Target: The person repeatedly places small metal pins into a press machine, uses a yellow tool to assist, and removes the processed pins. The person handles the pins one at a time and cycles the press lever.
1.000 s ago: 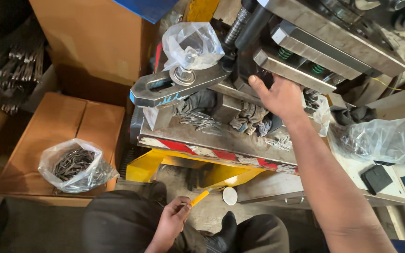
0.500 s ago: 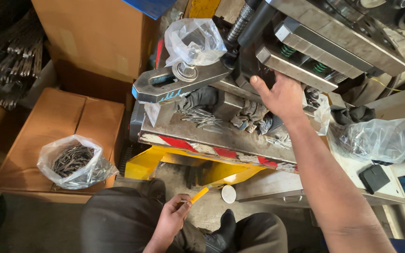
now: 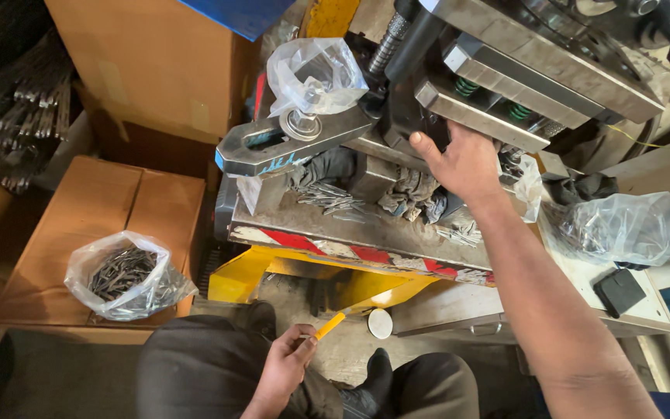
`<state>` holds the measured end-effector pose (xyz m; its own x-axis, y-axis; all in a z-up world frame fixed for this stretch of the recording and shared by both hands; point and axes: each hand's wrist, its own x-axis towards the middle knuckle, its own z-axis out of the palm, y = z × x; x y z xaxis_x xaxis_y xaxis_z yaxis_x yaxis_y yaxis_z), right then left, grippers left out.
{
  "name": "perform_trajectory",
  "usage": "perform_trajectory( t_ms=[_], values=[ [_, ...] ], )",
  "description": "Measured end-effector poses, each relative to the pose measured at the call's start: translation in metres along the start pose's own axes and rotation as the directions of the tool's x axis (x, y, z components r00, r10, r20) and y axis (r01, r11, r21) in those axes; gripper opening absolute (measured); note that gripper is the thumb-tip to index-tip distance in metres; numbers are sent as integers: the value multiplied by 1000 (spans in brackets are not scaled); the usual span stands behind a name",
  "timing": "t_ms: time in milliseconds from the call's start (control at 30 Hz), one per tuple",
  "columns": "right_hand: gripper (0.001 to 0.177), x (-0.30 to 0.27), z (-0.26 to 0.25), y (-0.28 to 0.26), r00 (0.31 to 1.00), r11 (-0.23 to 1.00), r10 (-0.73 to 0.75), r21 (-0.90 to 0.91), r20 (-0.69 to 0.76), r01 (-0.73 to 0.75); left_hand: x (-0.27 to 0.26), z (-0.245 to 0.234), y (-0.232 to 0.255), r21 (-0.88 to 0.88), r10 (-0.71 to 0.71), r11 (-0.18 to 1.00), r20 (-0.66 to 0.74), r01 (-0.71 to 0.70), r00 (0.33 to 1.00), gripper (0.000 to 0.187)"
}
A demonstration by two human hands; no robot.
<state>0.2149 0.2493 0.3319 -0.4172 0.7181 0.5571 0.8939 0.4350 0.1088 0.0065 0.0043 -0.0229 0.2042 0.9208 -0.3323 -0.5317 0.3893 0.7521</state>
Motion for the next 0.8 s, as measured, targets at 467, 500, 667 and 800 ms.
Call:
perform_trajectory(
  t_ms=[467, 500, 667, 800],
  values=[
    [80, -1, 5, 7, 999, 994, 19, -112, 26, -16, -2, 1, 8, 20, -56, 998, -3, 56, 998, 16],
    [81, -1, 5, 7, 998, 993, 47, -110, 47, -42, -3, 2, 9, 23, -57, 998, -4, 57, 998, 16],
    [85, 0, 2, 3, 964, 976, 209, -87, 163, -197, -4, 2, 12, 23, -72, 997, 6, 72, 997, 16],
    [79, 0, -3, 1, 980, 989, 148, -36, 131, -144, -2, -1, 5, 17, -106, 994, 1, 106, 994, 15]
  ],
)
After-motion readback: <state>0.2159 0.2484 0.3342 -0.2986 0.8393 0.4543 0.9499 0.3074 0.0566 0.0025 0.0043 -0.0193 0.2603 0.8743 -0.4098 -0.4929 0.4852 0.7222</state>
